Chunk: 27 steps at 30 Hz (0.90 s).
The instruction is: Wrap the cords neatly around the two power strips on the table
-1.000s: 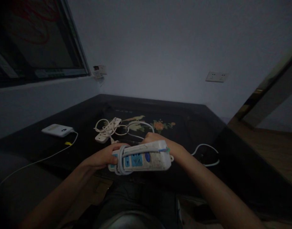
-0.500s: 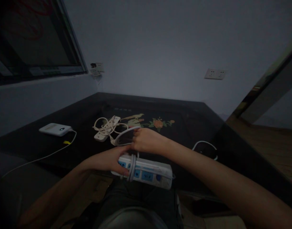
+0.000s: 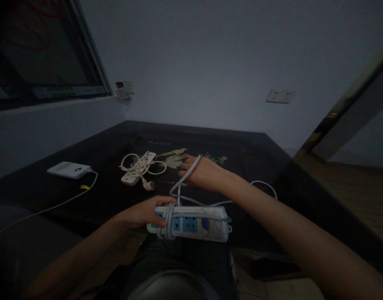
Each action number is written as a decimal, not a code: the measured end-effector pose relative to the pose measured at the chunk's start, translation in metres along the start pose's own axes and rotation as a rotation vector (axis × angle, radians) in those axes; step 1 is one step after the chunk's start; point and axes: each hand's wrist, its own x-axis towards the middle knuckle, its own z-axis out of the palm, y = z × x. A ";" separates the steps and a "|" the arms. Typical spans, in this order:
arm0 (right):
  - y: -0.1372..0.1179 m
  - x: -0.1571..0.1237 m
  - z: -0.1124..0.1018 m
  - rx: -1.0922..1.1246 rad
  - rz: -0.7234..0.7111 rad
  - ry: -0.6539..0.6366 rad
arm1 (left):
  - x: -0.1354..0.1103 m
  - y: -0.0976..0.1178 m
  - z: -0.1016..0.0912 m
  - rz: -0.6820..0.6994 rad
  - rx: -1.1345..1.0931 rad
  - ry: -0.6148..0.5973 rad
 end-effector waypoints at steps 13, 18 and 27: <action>-0.024 -0.065 0.007 1.070 0.148 -0.028 | -0.002 -0.015 0.004 0.063 -0.360 -0.030; -0.019 -0.072 0.048 1.049 0.452 0.080 | 0.003 -0.011 0.007 0.133 -0.417 -0.049; -0.021 -0.019 0.102 1.659 0.147 -0.118 | -0.001 -0.023 -0.006 0.097 -0.244 -0.084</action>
